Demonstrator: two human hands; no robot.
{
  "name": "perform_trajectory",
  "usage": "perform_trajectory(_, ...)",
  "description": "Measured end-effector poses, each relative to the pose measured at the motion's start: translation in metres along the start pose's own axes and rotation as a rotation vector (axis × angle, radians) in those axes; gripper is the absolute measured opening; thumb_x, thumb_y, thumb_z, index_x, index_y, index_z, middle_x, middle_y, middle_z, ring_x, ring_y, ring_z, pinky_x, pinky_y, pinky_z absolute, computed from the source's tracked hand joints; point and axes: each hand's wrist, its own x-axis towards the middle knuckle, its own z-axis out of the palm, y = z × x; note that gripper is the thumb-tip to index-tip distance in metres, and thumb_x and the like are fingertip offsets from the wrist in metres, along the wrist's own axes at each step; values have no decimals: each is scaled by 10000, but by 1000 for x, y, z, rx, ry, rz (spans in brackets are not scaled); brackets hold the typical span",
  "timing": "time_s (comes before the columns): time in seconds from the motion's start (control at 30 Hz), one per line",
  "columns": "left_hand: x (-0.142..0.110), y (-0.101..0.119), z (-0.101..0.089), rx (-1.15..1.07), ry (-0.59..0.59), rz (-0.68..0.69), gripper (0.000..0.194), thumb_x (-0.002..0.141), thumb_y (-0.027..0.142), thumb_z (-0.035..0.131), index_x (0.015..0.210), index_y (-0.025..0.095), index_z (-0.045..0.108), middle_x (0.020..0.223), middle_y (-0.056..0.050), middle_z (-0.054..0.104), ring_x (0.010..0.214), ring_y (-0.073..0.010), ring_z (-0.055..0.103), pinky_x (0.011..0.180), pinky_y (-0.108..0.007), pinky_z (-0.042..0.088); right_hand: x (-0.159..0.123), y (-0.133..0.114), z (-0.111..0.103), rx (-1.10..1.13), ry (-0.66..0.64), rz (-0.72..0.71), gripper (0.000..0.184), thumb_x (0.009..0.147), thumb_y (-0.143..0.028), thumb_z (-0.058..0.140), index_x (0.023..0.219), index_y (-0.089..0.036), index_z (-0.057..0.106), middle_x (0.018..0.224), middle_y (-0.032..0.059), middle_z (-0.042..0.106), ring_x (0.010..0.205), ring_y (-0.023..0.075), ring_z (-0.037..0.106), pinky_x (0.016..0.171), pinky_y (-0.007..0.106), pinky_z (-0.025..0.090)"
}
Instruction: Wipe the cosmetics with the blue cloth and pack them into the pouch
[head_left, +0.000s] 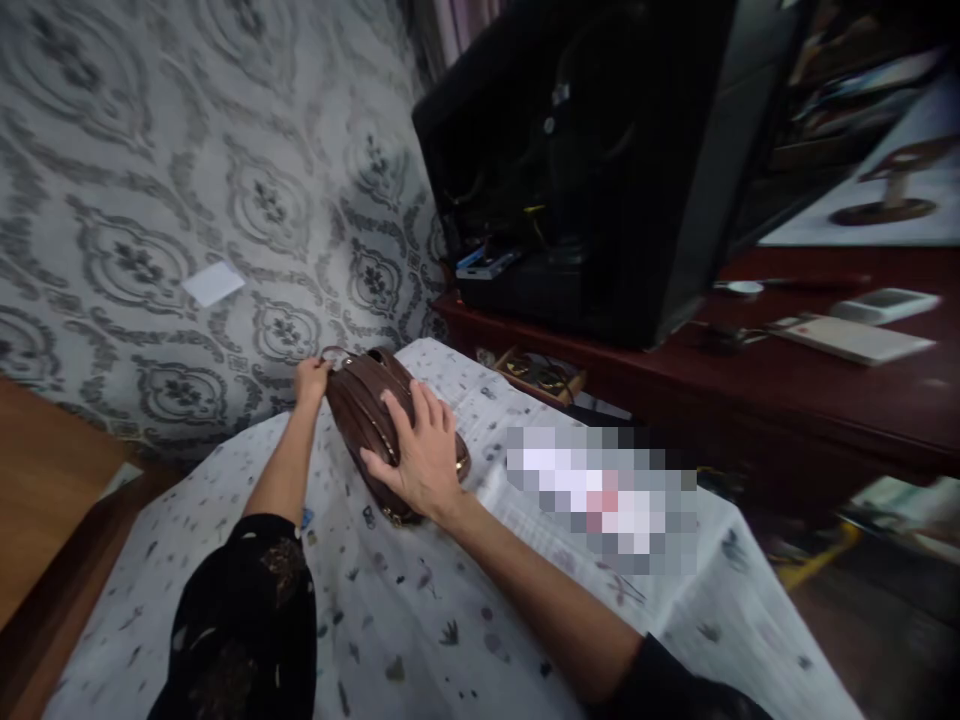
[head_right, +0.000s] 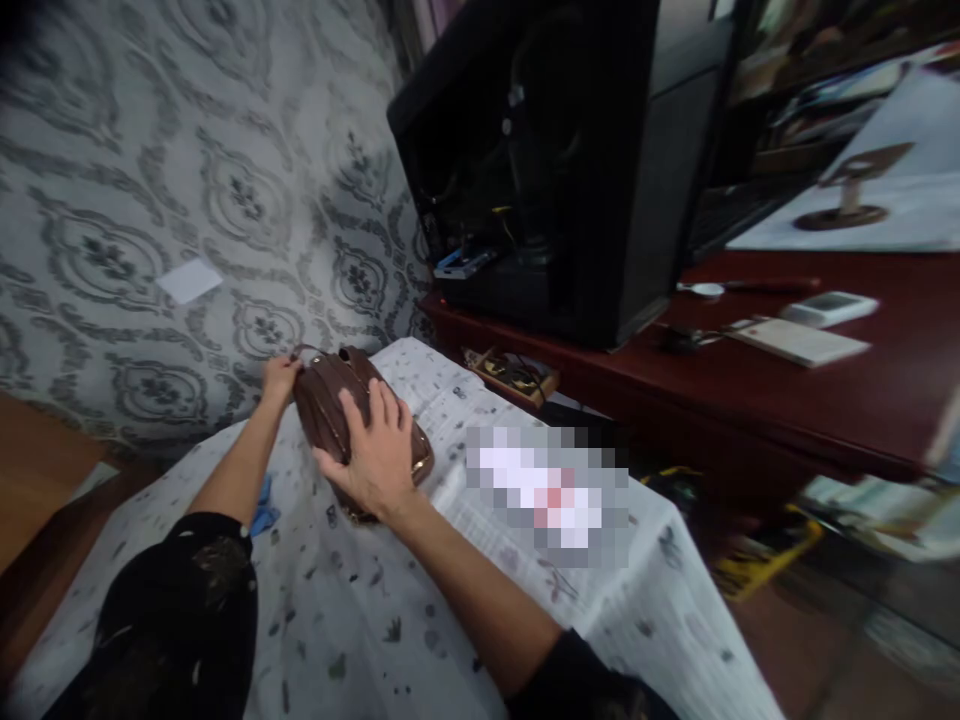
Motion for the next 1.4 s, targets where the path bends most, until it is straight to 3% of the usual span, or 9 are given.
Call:
perform_trajectory(0.13, -7, 0, -2, 41, 73, 50, 159, 797, 290, 615, 675, 201, 565, 646, 2, 580, 837, -228, 623, 659, -270, 422, 1, 0, 2, -23, 34, -24, 744, 828, -563, 639, 1434, -156, 498, 1498, 236, 417, 1382, 378, 354, 1105, 541, 294)
perform_trajectory(0.27, -9, 2, 0, -11, 58, 62, 152, 840, 325, 587, 770, 194, 617, 708, -5, 623, 815, -202, 632, 666, -265, 447, 0, 1, 3, -38, 63, -34, 713, 840, -548, 621, 1432, -170, 499, 1495, 221, 433, 1365, 382, 374, 1085, 555, 317)
perform_trajectory(0.47, 7, 12, -1, -43, -118, -41, 273, 941, 393, 605, 1022, 135, 640, 929, -36, 670, 765, -141, 638, 698, -313, 550, 0, 1, 2, -40, 85, -48, 678, 840, -533, 634, 1402, -171, 523, 1470, 221, 460, 1359, 368, 400, 1076, 540, 344)
perform_trajectory(0.73, 24, 28, 20, 18, -384, -72, 269, 929, 397, 631, 987, 135, 656, 907, -26, 673, 760, -141, 645, 690, -305, 558, 0, 1, 0, -19, 75, -46, 684, 826, -545, 650, 1377, -152, 552, 1449, 225, 490, 1345, 363, 422, 1091, 538, 341)
perform_trajectory(0.87, 31, 33, 30, 21, -455, -30, 258, 933, 384, 630, 962, 129, 659, 877, -19, 675, 732, -131, 640, 681, -299, 557, -1, 2, 2, 27, 85, -50, 687, 817, -551, 661, 1368, -152, 565, 1434, 202, 517, 1349, 359, 414, 1111, 541, 318)
perform_trajectory(1.0, 36, 31, 36, 0, -421, 7, 255, 931, 373, 636, 979, 124, 664, 913, -27, 688, 775, -145, 661, 711, -315, 570, -2, 2, 4, 42, 106, -51, 685, 811, -556, 668, 1356, -151, 579, 1401, 176, 559, 1359, 370, 389, 1127, 557, 287)
perform_trajectory(1.2, 36, 24, 37, -102, -271, 34, 309, 939, 374, 620, 1141, 141, 634, 1100, -71, 669, 920, -186, 665, 789, -370, 581, -3, 2, 3, 33, 127, -58, 671, 819, -549, 661, 1356, -156, 583, 1401, 169, 563, 1385, 380, 354, 1129, 560, 278)
perform_trajectory(1.3, 34, 22, 38, -174, -215, 50, 295, 939, 378, 619, 1110, 139, 638, 1052, -62, 673, 869, -168, 660, 757, -350, 576, -3, 1, 3, 20, 127, -61, 682, 815, -560, 665, 1360, -159, 583, 1412, 176, 548, 1396, 390, 335, 1129, 563, 279)
perform_trajectory(1.4, 30, 22, 36, -259, -172, 86, 277, 912, 395, 644, 977, 126, 655, 877, -36, 675, 738, -139, 639, 675, -302, 550, -2, 1, 3, 3, 120, -57, 707, 798, -580, 676, 1365, -168, 580, 1423, 185, 526, 1390, 397, 338, 1120, 568, 287)
